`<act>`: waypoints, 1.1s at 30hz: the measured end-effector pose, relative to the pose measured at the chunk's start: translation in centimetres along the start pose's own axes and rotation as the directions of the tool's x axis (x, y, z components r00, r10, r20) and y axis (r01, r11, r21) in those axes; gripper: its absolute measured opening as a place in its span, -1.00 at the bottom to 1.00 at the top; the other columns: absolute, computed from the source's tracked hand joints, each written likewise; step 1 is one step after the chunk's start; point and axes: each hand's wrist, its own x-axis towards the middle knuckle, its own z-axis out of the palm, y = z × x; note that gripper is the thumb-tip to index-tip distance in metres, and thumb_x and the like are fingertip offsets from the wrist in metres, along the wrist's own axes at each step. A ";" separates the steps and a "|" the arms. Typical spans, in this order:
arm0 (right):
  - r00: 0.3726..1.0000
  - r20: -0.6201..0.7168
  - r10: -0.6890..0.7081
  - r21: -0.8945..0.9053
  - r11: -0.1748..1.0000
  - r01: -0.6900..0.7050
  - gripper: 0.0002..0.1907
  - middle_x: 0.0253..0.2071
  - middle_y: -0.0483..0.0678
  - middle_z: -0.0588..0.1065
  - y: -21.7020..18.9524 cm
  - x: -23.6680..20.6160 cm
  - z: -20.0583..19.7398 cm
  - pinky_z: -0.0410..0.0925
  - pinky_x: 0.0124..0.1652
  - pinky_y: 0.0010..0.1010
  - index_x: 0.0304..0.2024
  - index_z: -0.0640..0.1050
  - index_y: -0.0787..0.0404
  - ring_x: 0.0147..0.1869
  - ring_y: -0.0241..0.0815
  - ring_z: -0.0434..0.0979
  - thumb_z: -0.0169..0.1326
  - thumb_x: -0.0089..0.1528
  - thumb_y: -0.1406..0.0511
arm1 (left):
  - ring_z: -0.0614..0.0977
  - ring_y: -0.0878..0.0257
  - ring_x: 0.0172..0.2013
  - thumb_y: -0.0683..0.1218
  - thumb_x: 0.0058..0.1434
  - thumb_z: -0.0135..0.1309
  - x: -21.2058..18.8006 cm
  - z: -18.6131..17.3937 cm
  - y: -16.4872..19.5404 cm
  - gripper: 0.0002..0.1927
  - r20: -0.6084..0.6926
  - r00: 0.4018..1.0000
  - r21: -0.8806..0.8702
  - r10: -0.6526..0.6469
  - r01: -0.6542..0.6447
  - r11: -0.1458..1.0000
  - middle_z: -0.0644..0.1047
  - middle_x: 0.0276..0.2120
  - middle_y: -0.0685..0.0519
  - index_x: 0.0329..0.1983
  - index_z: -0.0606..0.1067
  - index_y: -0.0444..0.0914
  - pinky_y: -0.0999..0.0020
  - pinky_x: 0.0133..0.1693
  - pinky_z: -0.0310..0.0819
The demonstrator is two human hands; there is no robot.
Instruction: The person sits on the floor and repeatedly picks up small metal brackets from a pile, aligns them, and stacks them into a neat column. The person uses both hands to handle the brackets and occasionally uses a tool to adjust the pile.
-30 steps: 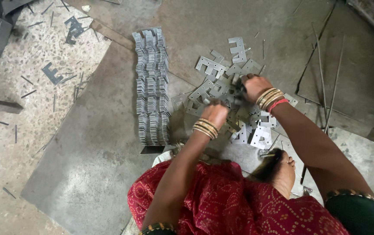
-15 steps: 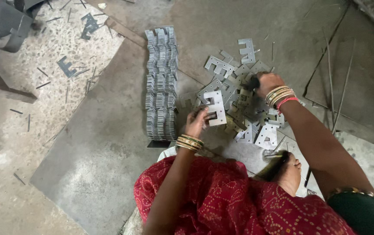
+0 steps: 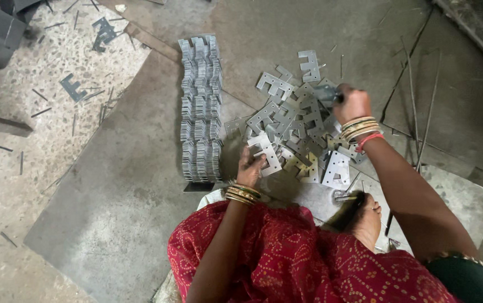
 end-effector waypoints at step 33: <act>0.833 0.336 0.440 -0.146 0.898 -0.416 -0.29 0.01 0.30 0.54 -5.5 1.0 4.3 0.42 0.10 -0.03 0.09 0.45 0.33 0.12 0.29 0.55 0.37 0.03 0.09 | 0.56 0.13 -0.01 -0.21 0.14 0.24 -5.1 -1.5 1.6 -0.31 -0.010 0.998 -0.147 -0.063 0.061 0.987 0.52 0.06 -0.05 0.35 0.31 -0.24 0.21 -0.05 0.55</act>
